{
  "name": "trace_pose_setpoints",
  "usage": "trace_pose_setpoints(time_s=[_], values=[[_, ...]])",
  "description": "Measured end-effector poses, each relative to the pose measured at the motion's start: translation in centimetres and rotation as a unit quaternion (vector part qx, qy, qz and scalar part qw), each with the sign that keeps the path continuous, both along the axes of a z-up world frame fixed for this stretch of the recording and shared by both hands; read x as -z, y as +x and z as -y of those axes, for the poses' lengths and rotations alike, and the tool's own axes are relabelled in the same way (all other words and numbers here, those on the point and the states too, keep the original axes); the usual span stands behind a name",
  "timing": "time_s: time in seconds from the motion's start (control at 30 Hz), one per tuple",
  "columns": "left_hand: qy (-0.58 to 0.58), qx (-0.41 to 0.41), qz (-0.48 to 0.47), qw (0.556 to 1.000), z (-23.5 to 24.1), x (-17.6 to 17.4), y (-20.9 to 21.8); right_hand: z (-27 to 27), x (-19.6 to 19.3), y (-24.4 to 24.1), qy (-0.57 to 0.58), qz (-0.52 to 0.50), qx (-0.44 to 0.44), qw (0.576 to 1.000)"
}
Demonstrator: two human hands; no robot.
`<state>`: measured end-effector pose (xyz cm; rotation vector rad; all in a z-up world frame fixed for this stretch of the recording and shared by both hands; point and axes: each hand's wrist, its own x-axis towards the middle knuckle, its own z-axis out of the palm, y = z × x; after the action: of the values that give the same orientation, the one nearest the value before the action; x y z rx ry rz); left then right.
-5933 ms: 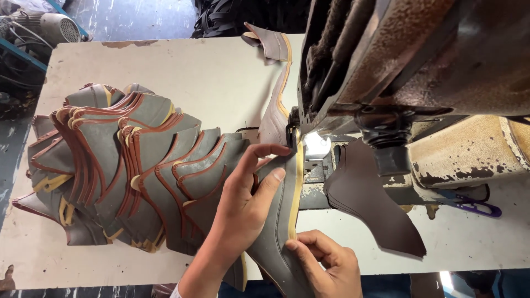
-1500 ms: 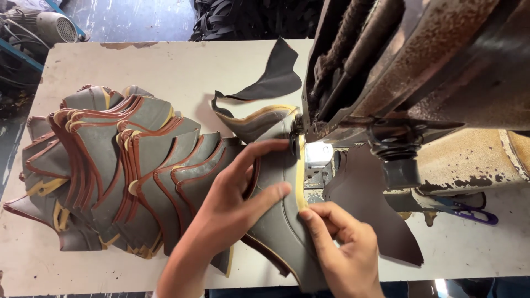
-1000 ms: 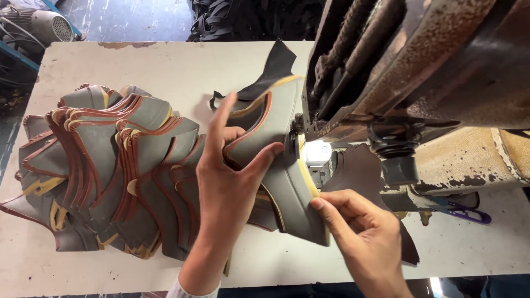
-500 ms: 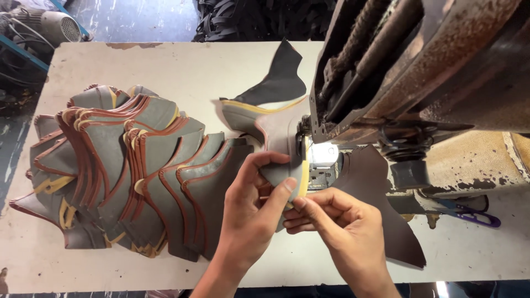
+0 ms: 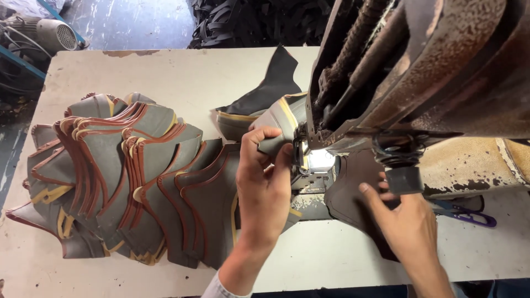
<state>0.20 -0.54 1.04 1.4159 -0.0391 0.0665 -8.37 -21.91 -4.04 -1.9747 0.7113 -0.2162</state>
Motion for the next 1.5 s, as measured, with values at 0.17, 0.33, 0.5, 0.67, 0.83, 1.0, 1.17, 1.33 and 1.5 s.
trace_pose_setpoints(time_s=[0.17,0.33,0.5,0.67,0.83,1.0,1.17,1.33,1.5], values=[[0.096,0.01,-0.072,0.993,-3.5,-0.3,-0.1,4.2,4.0,-1.3,-0.21,-0.243,0.029,0.947],[0.522,-0.084,0.135,0.838,-9.1,3.5,-1.1,4.3,1.5,-2.8,-0.217,-0.131,0.045,0.966],[0.699,-0.02,0.088,0.709,-11.5,3.9,-2.4,3.9,0.6,-4.3,-0.007,0.059,-0.006,0.998],[0.266,0.011,0.009,0.964,-13.1,1.0,-4.3,2.1,0.9,-5.6,0.096,0.042,-0.028,0.994],[-0.001,0.137,-0.121,0.983,-11.8,2.1,-7.3,-5.4,-2.6,-4.2,0.19,-0.002,-0.087,0.978],[0.089,0.181,0.057,0.978,-7.9,0.4,-8.0,-8.9,-3.9,-4.0,0.271,-0.009,-0.206,0.94],[0.007,0.166,-0.196,0.967,-7.9,1.9,-7.8,-8.7,-5.5,-4.0,0.138,0.03,-0.271,0.952],[-0.147,0.199,-0.207,0.946,-7.3,-0.2,-7.1,-6.9,-5.1,-4.9,0.078,0.027,-0.387,0.918],[-0.125,0.191,-0.138,0.964,-5.7,-0.8,-6.6,-6.2,-1.5,-6.4,0.145,-0.04,-0.325,0.934]])
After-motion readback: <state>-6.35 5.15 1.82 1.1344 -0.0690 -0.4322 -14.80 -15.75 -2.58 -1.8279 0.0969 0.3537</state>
